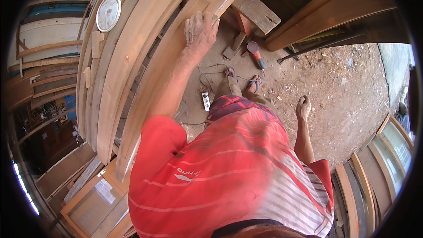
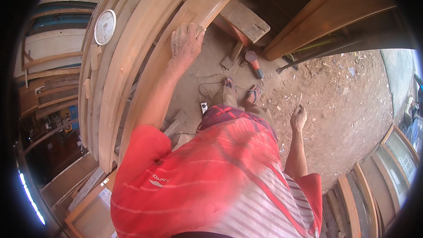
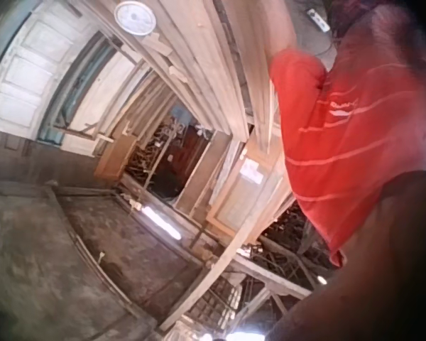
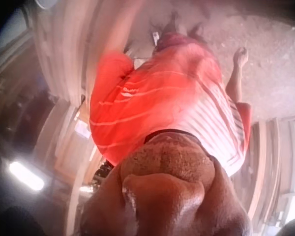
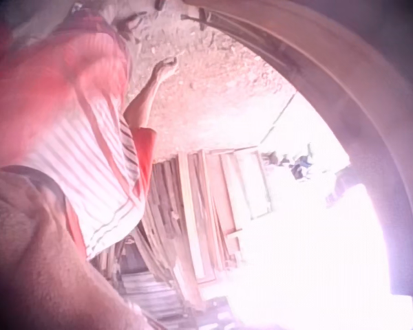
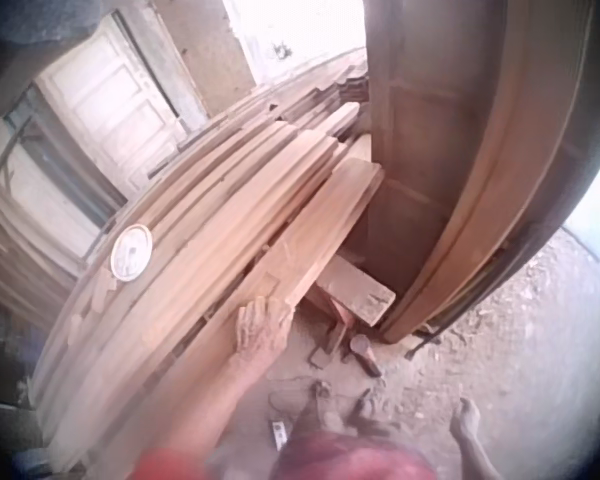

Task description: The person sands long wooden boards by hand using a piece of sandpaper and with an electric orbital sander, moving the boards between stacks.

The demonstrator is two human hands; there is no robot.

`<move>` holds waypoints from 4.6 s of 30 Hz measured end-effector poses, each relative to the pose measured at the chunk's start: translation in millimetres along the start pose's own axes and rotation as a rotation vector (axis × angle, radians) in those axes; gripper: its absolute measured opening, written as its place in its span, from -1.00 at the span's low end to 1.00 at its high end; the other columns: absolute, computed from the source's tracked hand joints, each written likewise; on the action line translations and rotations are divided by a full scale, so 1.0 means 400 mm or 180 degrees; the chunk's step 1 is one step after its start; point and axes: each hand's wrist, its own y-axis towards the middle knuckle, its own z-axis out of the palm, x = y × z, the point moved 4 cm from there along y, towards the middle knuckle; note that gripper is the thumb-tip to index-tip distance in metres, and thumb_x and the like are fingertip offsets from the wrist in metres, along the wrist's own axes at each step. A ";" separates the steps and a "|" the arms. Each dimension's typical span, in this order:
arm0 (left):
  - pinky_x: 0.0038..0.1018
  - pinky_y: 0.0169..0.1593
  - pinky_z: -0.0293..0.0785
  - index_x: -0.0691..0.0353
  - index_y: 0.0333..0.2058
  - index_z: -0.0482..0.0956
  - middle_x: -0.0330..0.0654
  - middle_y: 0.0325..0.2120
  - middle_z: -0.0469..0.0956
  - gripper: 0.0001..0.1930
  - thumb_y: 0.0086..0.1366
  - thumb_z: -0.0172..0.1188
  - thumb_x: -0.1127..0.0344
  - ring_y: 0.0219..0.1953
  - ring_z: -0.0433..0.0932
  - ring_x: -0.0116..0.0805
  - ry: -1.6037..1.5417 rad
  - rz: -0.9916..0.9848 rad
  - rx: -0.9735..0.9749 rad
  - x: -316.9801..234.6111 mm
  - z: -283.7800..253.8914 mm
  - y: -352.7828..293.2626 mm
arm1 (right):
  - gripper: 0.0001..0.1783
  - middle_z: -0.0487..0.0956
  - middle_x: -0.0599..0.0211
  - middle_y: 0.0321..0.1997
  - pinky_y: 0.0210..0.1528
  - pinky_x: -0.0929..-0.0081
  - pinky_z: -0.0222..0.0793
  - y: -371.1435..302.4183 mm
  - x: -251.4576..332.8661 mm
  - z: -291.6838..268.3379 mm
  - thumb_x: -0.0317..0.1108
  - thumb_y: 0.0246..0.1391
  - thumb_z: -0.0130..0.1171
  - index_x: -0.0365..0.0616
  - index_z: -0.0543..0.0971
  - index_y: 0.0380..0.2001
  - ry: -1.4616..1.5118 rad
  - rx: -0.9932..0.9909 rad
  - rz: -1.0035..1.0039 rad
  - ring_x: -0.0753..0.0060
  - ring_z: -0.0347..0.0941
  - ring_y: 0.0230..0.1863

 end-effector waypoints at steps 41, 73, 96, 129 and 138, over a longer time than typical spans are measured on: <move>-0.02 -0.03 0.29 0.13 -0.16 0.51 -0.02 -0.23 0.55 -0.74 0.30 0.24 0.12 -0.09 0.52 0.01 -0.0371 0.0211 -0.0231 -0.186 0.219 0.592 | -0.52 0.59 0.16 -0.50 -0.43 0.38 0.41 -0.232 -0.086 0.129 -0.17 0.29 0.05 -0.38 0.56 0.07 0.0703 -0.0626 0.1077 0.42 0.50 -0.54; 0.09 0.02 0.29 0.21 -0.08 0.53 0.10 -0.10 0.56 -0.66 0.34 0.14 0.07 0.01 0.54 0.04 -0.0345 0.0592 0.0202 -0.317 0.404 0.986 | -0.60 0.59 0.07 -0.44 -0.37 0.30 0.44 -0.669 -0.130 0.365 -0.25 0.23 0.07 -0.44 0.60 -0.10 0.1511 -0.1021 0.2524 0.28 0.51 -0.50; -0.01 0.01 0.25 0.08 -0.14 0.56 -0.06 -0.21 0.57 -0.72 0.31 0.21 0.05 -0.05 0.47 0.01 -0.0167 0.0044 -0.0490 -0.173 0.261 0.581 | -0.71 0.45 0.38 -0.50 -0.56 0.48 0.27 -0.318 -0.047 0.075 -0.27 0.28 -0.02 -0.32 0.55 -0.29 0.1813 -0.0459 0.1994 0.55 0.35 -0.58; -0.06 -0.02 0.37 0.31 -0.04 0.49 0.09 -0.18 0.48 -0.66 0.29 0.31 0.28 -0.11 0.47 0.15 0.0162 -0.2595 -0.0527 0.187 -0.390 -0.734 | -0.53 0.59 0.09 -0.38 -0.26 0.32 0.41 0.013 0.144 0.119 -0.16 0.33 0.07 -0.31 0.54 0.12 0.0030 0.0439 -0.1545 0.29 0.47 -0.38; -0.14 0.01 0.35 0.09 -0.04 0.56 -0.18 -0.15 0.47 -0.66 0.24 0.37 0.20 -0.06 0.45 -0.05 0.1211 -0.2173 -0.0911 0.645 -0.482 -0.742 | -0.59 0.55 -0.13 -0.05 -0.05 0.16 0.46 -0.309 0.634 0.011 -0.44 0.29 0.04 -0.31 0.45 0.18 0.0233 0.0330 -0.2073 -0.11 0.55 -0.09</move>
